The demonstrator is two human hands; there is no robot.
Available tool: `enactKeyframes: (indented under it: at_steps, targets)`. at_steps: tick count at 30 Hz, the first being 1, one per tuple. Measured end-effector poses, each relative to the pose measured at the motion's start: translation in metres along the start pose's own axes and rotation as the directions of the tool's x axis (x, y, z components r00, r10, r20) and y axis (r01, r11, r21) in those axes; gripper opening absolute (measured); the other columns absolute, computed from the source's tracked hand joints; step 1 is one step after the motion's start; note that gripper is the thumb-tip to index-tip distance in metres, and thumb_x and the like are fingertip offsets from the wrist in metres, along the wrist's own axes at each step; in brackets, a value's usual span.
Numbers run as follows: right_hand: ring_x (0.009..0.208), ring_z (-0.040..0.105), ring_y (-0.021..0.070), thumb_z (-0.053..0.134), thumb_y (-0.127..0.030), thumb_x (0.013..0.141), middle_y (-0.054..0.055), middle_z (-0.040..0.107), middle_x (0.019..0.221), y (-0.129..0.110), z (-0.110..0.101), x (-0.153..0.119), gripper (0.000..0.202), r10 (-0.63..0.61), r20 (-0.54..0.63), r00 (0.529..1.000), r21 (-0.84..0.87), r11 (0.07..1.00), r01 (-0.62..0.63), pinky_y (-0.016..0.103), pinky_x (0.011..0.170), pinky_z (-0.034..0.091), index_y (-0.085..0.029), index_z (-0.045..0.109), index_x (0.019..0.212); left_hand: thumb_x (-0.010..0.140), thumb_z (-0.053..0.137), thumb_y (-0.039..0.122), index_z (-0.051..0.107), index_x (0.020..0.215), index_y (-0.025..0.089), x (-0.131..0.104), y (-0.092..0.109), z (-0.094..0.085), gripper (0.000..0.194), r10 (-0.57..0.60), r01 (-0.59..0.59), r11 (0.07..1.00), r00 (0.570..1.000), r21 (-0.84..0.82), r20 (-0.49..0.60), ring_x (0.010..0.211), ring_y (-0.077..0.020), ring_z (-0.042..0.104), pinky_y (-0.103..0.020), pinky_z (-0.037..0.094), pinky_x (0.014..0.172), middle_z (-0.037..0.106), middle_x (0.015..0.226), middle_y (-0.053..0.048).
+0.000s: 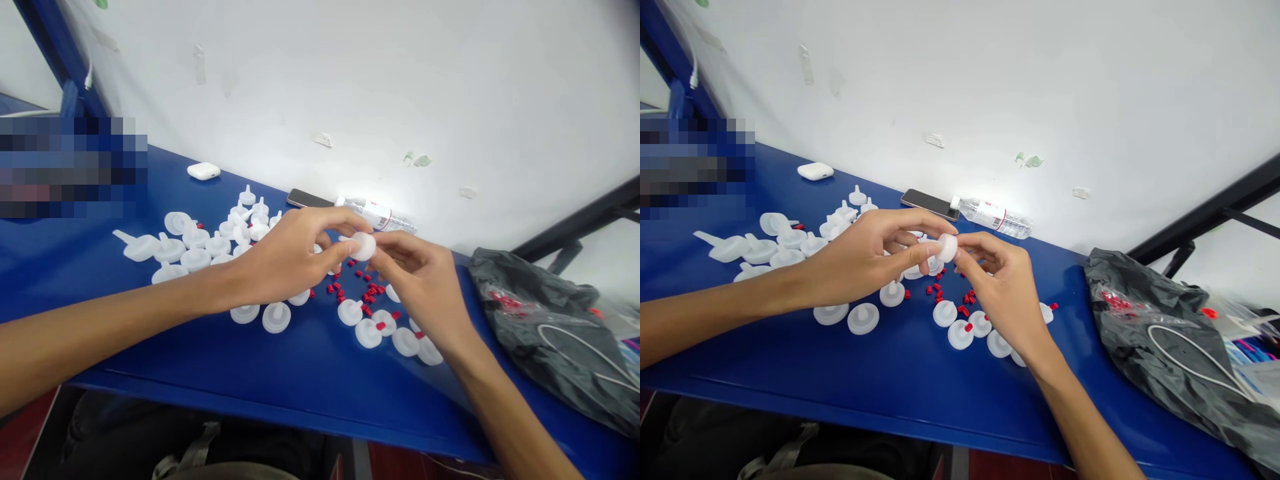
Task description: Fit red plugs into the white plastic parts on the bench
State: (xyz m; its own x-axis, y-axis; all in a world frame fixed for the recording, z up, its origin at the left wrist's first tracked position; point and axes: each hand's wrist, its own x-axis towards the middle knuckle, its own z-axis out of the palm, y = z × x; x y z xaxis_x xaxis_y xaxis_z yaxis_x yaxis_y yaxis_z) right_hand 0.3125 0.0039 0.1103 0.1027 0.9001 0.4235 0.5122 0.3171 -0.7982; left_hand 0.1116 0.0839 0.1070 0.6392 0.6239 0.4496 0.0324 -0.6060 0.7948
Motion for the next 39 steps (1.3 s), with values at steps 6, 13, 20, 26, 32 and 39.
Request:
enactKeyframes:
  at_steps: [6, 13, 20, 26, 32, 39]
  targets:
    - [0.082, 0.078, 0.0209, 0.087, -0.047, 0.093, 0.001, 0.087, 0.094, -0.0006, 0.0005, 0.0001, 0.021, -0.009, 0.021, 1.000, 0.005, 1.000, 0.009, 0.033, 0.073, 0.065, -0.029, 0.089, 0.104, 0.107, 0.066, 0.035, 0.077, 0.125, 0.023, 0.0003, 0.0013, -0.0005, 0.024, 0.006, -0.006, 1.000, 1.000, 0.013, -0.003, 0.081, -0.0181, 0.081, -0.028, 0.061, 0.062, 0.083, 0.120, -0.004]
    - [0.082, 0.078, 0.0229, 0.087, -0.049, 0.092, 0.003, 0.087, 0.097, -0.0022, -0.0001, -0.0013, 0.025, 0.013, 0.045, 0.999, -0.034, 0.999, -0.011, 0.033, 0.069, 0.061, -0.027, 0.089, 0.104, 0.107, 0.068, 0.034, 0.079, 0.124, 0.024, 0.0003, 0.0006, -0.0003, 0.022, -0.002, 0.002, 1.000, 1.000, 0.031, -0.015, 0.084, -0.0181, 0.081, -0.027, 0.058, 0.062, 0.084, 0.117, -0.003]
    - [0.075, 0.077, 0.0194, 0.090, -0.043, 0.090, 0.000, 0.086, 0.090, -0.0031, 0.0003, -0.0009, 0.020, 0.018, 0.080, 0.997, 0.006, 1.000, -0.019, 0.030, 0.069, 0.062, -0.028, 0.090, 0.103, 0.108, 0.066, 0.033, 0.078, 0.125, 0.023, 0.0003, 0.0007, -0.0004, 0.023, 0.034, -0.033, 0.998, 0.999, 0.059, -0.008, 0.080, -0.0140, 0.079, -0.023, 0.058, 0.062, 0.083, 0.119, -0.002]
    - [0.075, 0.075, 0.0162, 0.091, -0.035, 0.091, -0.001, 0.084, 0.089, -0.0018, -0.0008, -0.0025, 0.015, 0.022, 0.096, 0.995, 0.003, 1.000, -0.022, 0.026, 0.068, 0.060, -0.029, 0.090, 0.105, 0.109, 0.065, 0.029, 0.078, 0.127, 0.021, -0.0001, 0.0006, 0.0001, 0.024, 0.051, -0.051, 0.994, 0.999, 0.096, 0.005, 0.081, -0.0129, 0.079, -0.021, 0.059, 0.064, 0.083, 0.117, -0.001]
    - [0.070, 0.072, 0.0145, 0.090, -0.036, 0.092, -0.003, 0.079, 0.080, -0.0025, -0.0004, -0.0032, 0.011, 0.003, 0.108, 0.994, -0.029, 1.000, 0.000, 0.025, 0.064, 0.057, -0.027, 0.088, 0.099, 0.108, 0.059, 0.025, 0.079, 0.121, 0.021, 0.0000, -0.0001, -0.0001, 0.024, 0.032, -0.035, 0.994, 0.999, 0.104, 0.026, 0.071, -0.0131, 0.076, -0.021, 0.050, 0.049, 0.082, 0.101, -0.001]
    - [0.070, 0.070, 0.0145, 0.082, -0.029, 0.096, -0.003, 0.077, 0.077, -0.0032, 0.0013, -0.0034, 0.006, 0.003, 0.135, 0.991, -0.074, 0.997, 0.007, 0.026, 0.063, 0.055, -0.025, 0.085, 0.096, 0.103, 0.056, 0.016, 0.084, 0.118, 0.019, -0.0007, 0.0025, 0.0002, 0.031, 0.034, -0.033, 0.990, 0.999, 0.139, -0.004, 0.046, -0.0069, 0.061, -0.020, 0.046, 0.043, 0.078, 0.073, 0.004]
